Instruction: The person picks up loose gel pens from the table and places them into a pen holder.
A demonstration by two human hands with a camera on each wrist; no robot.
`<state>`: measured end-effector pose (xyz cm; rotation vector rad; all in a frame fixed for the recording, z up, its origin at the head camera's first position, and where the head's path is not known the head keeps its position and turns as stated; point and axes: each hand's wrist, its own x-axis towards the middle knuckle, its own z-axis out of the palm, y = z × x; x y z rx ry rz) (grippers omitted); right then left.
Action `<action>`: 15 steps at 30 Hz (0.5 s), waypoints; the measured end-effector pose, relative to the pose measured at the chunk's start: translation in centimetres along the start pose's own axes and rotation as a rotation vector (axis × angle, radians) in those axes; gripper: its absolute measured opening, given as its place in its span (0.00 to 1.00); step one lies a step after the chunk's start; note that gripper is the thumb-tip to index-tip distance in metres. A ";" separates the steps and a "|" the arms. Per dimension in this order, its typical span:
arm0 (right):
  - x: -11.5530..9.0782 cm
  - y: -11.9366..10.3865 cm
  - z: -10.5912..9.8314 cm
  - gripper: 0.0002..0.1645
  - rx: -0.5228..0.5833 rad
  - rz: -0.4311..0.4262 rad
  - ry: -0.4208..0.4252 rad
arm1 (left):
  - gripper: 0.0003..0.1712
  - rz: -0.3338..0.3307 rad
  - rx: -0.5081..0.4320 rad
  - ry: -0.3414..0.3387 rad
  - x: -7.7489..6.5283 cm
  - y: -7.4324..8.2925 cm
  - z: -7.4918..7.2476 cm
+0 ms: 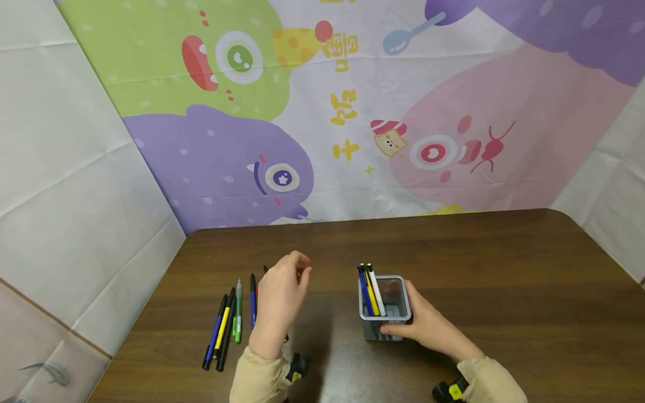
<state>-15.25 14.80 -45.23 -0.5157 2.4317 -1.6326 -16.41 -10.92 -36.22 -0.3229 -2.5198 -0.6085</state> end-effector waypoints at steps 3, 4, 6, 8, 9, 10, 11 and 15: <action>0.0 0.1 0.0 0.48 0.002 0.004 -0.004 | 0.05 0.022 0.081 -0.012 -0.2 -0.5 0.2; 0.0 0.1 0.0 0.48 0.002 0.003 -0.005 | 0.05 0.036 0.108 -0.011 -0.2 -0.8 0.3; 0.0 0.1 0.0 0.48 -0.001 -0.001 -0.004 | 0.05 0.065 0.155 -0.007 -0.2 -1.2 0.5; 0.0 0.1 0.0 0.48 -0.008 -0.007 0.000 | 0.06 0.093 0.186 -0.007 -0.3 -1.7 0.6; 0.0 0.1 0.0 0.48 -0.010 -0.009 0.002 | 0.06 0.103 0.192 -0.009 -0.3 -1.9 0.7; 0.0 0.1 0.0 0.48 -0.012 -0.010 0.003 | 0.06 0.111 0.197 -0.013 -0.3 -2.1 0.7; 0.0 0.1 0.0 0.48 -0.012 -0.011 0.004 | 0.06 0.116 0.201 -0.018 -0.3 -2.3 0.7; 0.0 0.1 0.0 0.48 -0.010 -0.010 0.000 | 0.06 0.128 0.204 -0.043 -0.3 -2.9 0.7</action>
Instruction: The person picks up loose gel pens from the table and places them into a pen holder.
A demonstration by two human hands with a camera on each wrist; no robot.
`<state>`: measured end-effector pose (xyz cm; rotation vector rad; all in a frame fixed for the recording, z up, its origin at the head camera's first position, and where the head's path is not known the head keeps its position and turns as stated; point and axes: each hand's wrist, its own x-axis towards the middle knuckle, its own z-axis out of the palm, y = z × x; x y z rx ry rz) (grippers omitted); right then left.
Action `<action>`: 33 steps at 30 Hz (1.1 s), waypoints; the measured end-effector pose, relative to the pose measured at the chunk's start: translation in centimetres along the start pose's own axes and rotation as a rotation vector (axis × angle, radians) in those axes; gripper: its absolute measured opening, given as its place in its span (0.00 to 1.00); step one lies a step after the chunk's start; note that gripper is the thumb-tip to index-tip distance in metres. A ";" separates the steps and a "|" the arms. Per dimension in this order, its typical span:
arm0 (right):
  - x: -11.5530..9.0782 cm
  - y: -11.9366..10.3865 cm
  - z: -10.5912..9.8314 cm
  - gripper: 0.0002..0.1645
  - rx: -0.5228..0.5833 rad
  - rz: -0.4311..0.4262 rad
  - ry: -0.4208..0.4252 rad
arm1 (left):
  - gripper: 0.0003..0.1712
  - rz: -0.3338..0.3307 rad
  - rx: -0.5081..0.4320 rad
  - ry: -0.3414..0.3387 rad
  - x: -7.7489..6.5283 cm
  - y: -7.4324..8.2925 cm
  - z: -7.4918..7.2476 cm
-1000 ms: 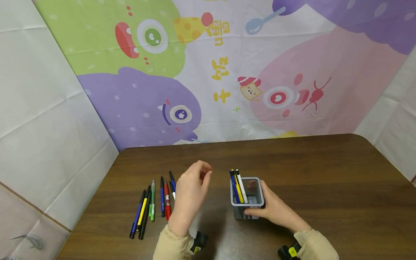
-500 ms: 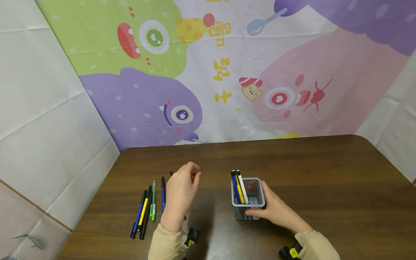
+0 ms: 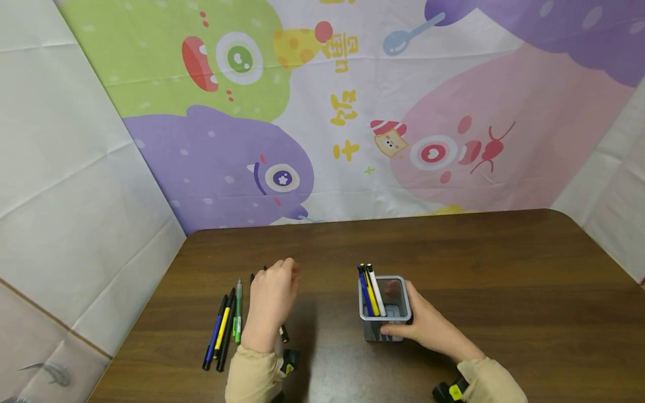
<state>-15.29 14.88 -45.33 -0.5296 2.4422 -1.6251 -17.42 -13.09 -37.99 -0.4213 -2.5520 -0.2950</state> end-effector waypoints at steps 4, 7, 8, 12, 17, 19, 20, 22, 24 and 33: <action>0.0 -0.1 0.0 0.49 0.004 0.003 -0.004 | 0.05 0.009 0.007 -0.048 -0.1 -0.3 0.2; -0.1 -0.1 -0.1 0.49 0.012 0.010 -0.009 | 0.04 0.011 0.016 -0.094 -0.1 -0.5 0.3; -0.1 -0.1 -0.1 0.49 0.015 0.013 -0.009 | 0.05 0.007 0.019 -0.110 -0.1 -0.6 0.3; -0.1 -0.1 0.0 0.49 0.019 0.019 -0.008 | 0.05 -0.013 0.037 -0.144 -0.2 -0.8 0.5; -0.1 -0.1 0.0 0.49 0.007 0.011 -0.004 | 0.05 -0.049 0.048 -0.177 -0.5 -1.3 0.8; 0.0 0.0 0.0 0.48 0.003 0.007 -0.002 | 0.05 -0.058 0.047 -0.193 -0.6 -1.4 0.9; 0.0 0.0 0.0 0.48 0.001 0.006 -0.001 | 0.05 -0.061 0.045 -0.203 -0.6 -1.5 1.0; 0.0 0.0 0.0 0.49 -0.004 0.004 0.001 | 0.05 -0.067 0.037 -0.224 -0.7 -1.6 1.1; 0.0 0.1 0.0 0.49 -0.009 0.004 0.004 | 0.05 -0.068 0.032 -0.240 -0.8 -1.8 1.2; 0.0 0.1 -0.1 0.49 -0.026 -0.006 0.012 | 0.07 -0.109 0.031 -0.322 -1.2 -2.3 1.3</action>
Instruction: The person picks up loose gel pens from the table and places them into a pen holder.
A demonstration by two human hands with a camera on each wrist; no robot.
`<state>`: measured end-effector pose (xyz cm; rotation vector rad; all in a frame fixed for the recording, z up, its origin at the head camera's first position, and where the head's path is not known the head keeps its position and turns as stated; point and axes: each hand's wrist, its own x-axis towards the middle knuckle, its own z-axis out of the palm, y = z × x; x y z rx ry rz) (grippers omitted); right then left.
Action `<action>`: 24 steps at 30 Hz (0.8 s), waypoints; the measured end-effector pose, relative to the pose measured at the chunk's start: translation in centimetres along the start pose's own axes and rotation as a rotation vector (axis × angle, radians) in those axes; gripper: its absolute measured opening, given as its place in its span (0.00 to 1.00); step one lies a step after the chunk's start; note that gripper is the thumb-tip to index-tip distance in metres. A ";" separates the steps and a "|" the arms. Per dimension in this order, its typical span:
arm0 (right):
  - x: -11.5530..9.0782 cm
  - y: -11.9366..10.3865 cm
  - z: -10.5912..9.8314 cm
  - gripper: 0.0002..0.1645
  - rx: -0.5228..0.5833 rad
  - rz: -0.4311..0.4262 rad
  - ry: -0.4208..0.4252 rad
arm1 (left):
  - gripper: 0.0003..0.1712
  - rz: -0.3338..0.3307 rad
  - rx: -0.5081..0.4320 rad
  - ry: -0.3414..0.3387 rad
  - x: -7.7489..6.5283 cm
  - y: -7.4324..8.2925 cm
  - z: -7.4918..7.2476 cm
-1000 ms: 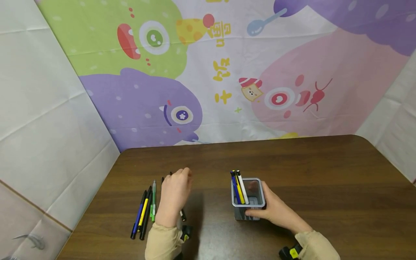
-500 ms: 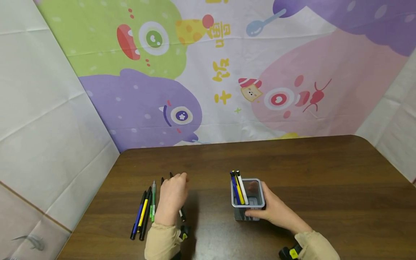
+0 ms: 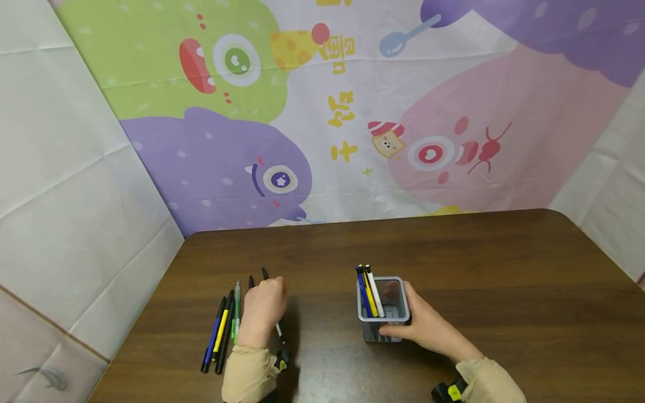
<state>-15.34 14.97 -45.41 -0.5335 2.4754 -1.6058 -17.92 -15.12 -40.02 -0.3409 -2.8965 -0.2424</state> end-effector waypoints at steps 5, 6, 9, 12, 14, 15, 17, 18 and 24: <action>0.0 0.0 0.0 0.49 0.007 0.012 -0.006 | 0.15 -0.043 0.006 -0.041 0.0 -0.3 0.4; 0.0 0.0 0.0 0.49 0.007 0.014 -0.006 | 0.14 -0.048 0.005 -0.039 0.0 -0.3 0.4; 0.0 -0.1 0.0 0.49 0.024 0.023 -0.014 | 0.12 -0.071 -0.007 -0.040 0.1 -0.5 0.8; 0.0 -0.1 -0.1 0.49 0.028 0.027 -0.017 | 0.08 -0.107 -0.023 -0.054 0.2 -0.5 1.2; 0.0 -0.1 -0.1 0.50 0.031 0.031 -0.021 | 0.05 -0.138 -0.023 -0.068 0.2 -0.6 1.4; 0.0 -0.1 -0.1 0.50 0.031 0.031 -0.021 | 0.04 -0.154 -0.023 -0.076 0.2 -0.5 1.5; 0.0 -0.1 -0.1 0.50 0.032 0.032 -0.021 | 0.06 -0.181 -0.017 -0.088 0.3 -0.5 1.7; 0.0 -0.1 -0.1 0.50 0.030 0.032 -0.020 | 0.07 -0.191 -0.016 -0.095 0.3 -0.5 1.8; 0.0 -0.1 0.0 0.51 0.025 0.030 -0.013 | 0.14 -0.253 -0.010 -0.159 0.4 -0.5 2.0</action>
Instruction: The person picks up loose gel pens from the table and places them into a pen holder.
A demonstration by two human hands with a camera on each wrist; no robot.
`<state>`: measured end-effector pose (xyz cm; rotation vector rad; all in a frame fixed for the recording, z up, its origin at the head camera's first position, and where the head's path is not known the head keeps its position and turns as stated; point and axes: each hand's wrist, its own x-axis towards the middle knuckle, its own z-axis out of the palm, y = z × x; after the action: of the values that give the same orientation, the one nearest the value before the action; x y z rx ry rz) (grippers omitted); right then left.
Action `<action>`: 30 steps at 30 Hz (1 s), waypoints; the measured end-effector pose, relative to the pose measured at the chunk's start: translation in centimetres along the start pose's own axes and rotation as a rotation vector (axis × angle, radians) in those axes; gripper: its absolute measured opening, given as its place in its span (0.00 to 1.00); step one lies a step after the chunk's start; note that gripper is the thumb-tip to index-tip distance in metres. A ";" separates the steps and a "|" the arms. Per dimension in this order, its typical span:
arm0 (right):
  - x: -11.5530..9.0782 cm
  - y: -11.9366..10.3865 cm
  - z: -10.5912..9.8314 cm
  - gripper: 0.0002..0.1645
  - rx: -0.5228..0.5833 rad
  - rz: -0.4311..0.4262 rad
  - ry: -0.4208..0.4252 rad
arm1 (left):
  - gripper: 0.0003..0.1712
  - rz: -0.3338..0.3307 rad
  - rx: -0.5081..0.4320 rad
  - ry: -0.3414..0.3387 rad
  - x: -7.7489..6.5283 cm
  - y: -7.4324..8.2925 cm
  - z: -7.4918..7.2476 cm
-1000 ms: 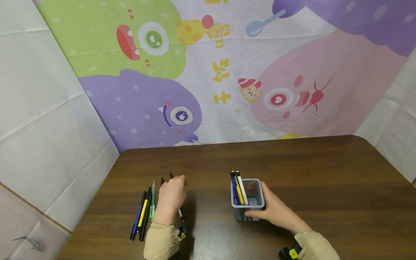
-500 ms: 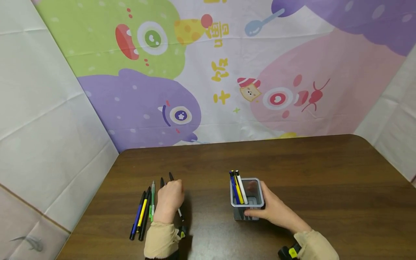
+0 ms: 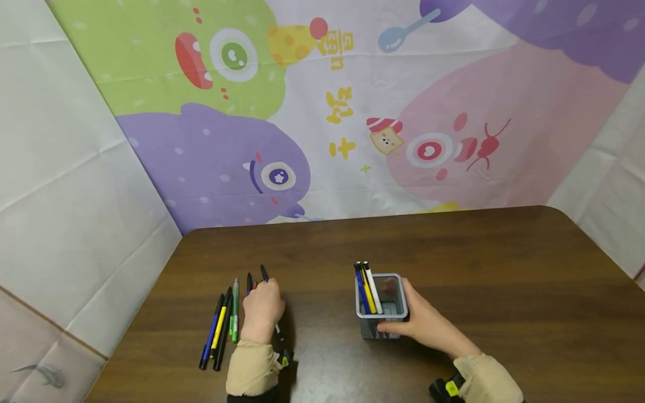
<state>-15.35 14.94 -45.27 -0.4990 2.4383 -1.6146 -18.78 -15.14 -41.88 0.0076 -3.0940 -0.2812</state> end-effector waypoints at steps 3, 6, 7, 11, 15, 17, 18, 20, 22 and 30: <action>0.1 -0.1 0.0 0.51 0.014 0.001 -0.006 | 0.15 -0.020 0.011 -0.011 0.1 -0.1 -0.1; 0.2 -0.1 -0.1 0.50 0.015 -0.006 0.003 | 0.14 -0.009 0.029 -0.008 0.3 -0.1 -0.1; 0.2 -0.1 -0.1 0.50 0.018 -0.007 0.005 | 0.14 -0.005 0.039 -0.006 0.3 -0.1 -0.1; 0.2 -0.1 -0.1 0.50 0.007 -0.007 0.011 | 0.18 0.008 0.077 -0.034 0.3 -0.2 -0.1; 0.1 0.0 -0.1 0.50 -0.005 -0.001 0.009 | 0.22 0.022 0.089 -0.095 0.3 -0.3 0.0; 0.1 0.0 -0.1 0.50 0.002 0.003 0.009 | 0.22 0.036 0.086 -0.120 0.3 -0.4 -0.1; 0.0 0.0 -0.1 0.50 0.009 0.006 0.008 | 0.22 0.043 0.085 -0.129 0.3 -0.5 -0.1; 0.0 0.0 0.0 0.50 0.015 0.009 0.004 | 0.22 0.057 0.085 -0.138 0.3 -0.7 -0.1; 0.0 0.0 0.0 0.50 0.019 0.013 0.001 | 0.22 0.069 0.082 -0.136 0.2 -0.9 -0.1; 0.0 0.1 0.0 0.51 0.011 -0.017 0.000 | 0.23 0.085 0.017 -0.148 0.1 -1.6 0.2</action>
<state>-15.37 15.00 -45.32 -0.5191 2.4303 -1.6330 -18.93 -16.64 -42.40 -0.1508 -3.2318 -0.2637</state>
